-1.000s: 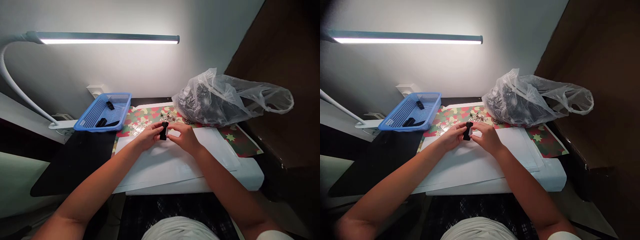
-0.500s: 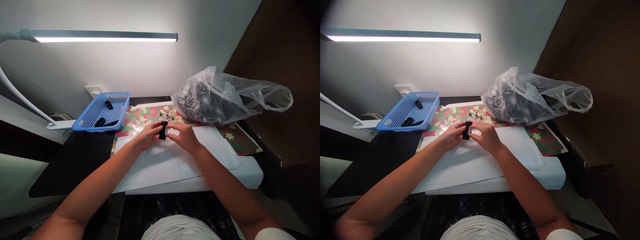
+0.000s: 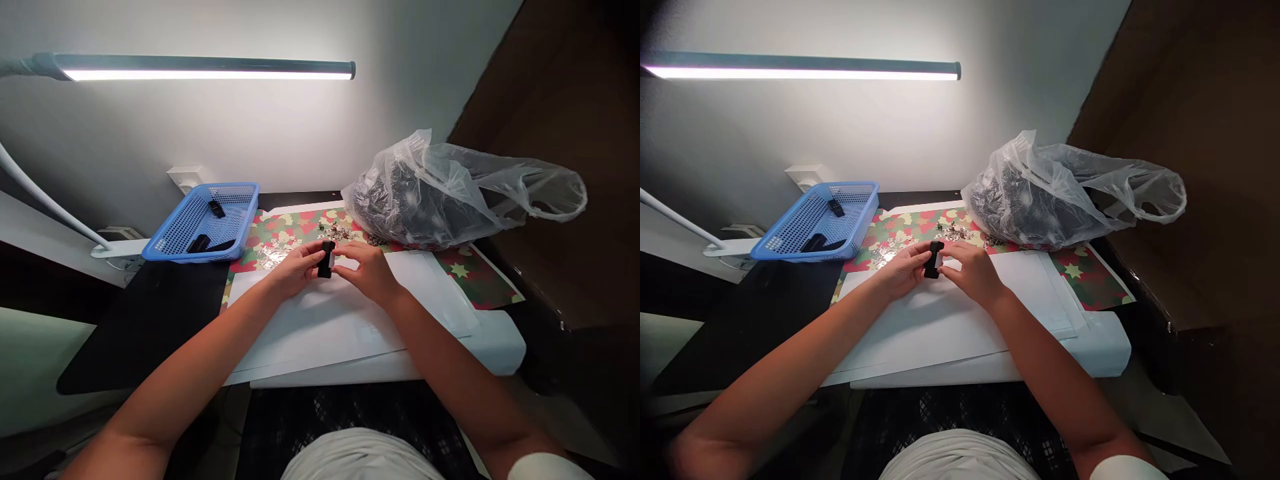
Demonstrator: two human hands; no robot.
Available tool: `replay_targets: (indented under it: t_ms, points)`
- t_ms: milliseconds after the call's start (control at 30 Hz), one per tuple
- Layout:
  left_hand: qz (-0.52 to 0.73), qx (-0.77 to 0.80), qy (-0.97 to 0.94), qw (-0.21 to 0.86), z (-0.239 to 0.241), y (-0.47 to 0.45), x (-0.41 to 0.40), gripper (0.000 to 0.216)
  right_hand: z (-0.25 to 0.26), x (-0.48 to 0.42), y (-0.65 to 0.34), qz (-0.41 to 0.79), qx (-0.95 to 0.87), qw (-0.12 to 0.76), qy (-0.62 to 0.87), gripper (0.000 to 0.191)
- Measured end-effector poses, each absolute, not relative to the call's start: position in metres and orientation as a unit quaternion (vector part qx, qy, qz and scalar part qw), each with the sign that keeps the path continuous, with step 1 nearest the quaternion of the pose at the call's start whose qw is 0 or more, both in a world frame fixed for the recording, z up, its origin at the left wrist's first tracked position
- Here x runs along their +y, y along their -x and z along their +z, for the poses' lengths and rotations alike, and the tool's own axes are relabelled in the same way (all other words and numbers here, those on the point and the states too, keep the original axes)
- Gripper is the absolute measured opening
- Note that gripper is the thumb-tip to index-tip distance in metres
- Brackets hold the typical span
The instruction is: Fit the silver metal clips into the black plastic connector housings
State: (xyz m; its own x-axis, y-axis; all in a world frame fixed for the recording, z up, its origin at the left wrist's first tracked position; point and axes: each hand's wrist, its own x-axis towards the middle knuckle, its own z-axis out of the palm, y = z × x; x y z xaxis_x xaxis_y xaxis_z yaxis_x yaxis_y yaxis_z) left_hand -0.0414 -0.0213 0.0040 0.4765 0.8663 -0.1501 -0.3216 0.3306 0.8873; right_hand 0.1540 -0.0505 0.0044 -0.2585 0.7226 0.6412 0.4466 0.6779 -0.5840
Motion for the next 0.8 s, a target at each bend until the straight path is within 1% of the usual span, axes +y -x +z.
replay_targets:
  t_ms: [167,300,400,467,500,533,600,700,733,800]
  points:
    - [0.395,0.323,-0.414,0.754,0.003,0.041,-0.021,0.039,0.001,-0.048,-0.155,0.159,-0.773,0.486,0.375,0.022]
    - [0.398,0.322,-0.402,0.759,0.004,0.041,-0.021,0.038,0.0,-0.045,-0.156,0.198,-0.774,0.479,0.365,0.024]
    - [0.403,0.315,-0.402,0.76,0.005,0.04,-0.022,0.037,0.002,-0.045,-0.155,0.245,-0.744,0.506,0.362,0.02]
    - [0.397,0.314,-0.404,0.762,0.006,0.04,-0.023,0.037,0.002,-0.044,-0.152,0.26,-0.716,0.527,0.378,0.016]
    - [0.392,0.312,-0.404,0.765,0.006,0.04,-0.024,0.037,0.002,-0.044,-0.151,0.26,-0.705,0.534,0.386,0.018]
    - [0.384,0.31,-0.405,0.769,0.006,0.04,-0.025,0.036,0.002,-0.044,-0.149,0.26,-0.698,0.54,0.393,0.022]
    - [0.362,0.3,-0.409,0.782,0.007,0.041,-0.027,0.036,0.002,-0.044,-0.147,0.267,-0.69,0.542,0.398,0.036]
    - [0.333,0.278,-0.417,0.799,0.008,0.041,-0.031,0.034,0.005,-0.046,-0.145,0.302,-0.698,0.523,0.384,0.058]
    - [0.329,0.271,-0.419,0.802,0.009,0.041,-0.032,0.033,0.006,-0.047,-0.145,0.312,-0.706,0.513,0.375,0.06]
    - [0.332,0.264,-0.419,0.802,0.009,0.04,-0.032,0.033,0.007,-0.049,-0.144,0.322,-0.719,0.499,0.36,0.059]
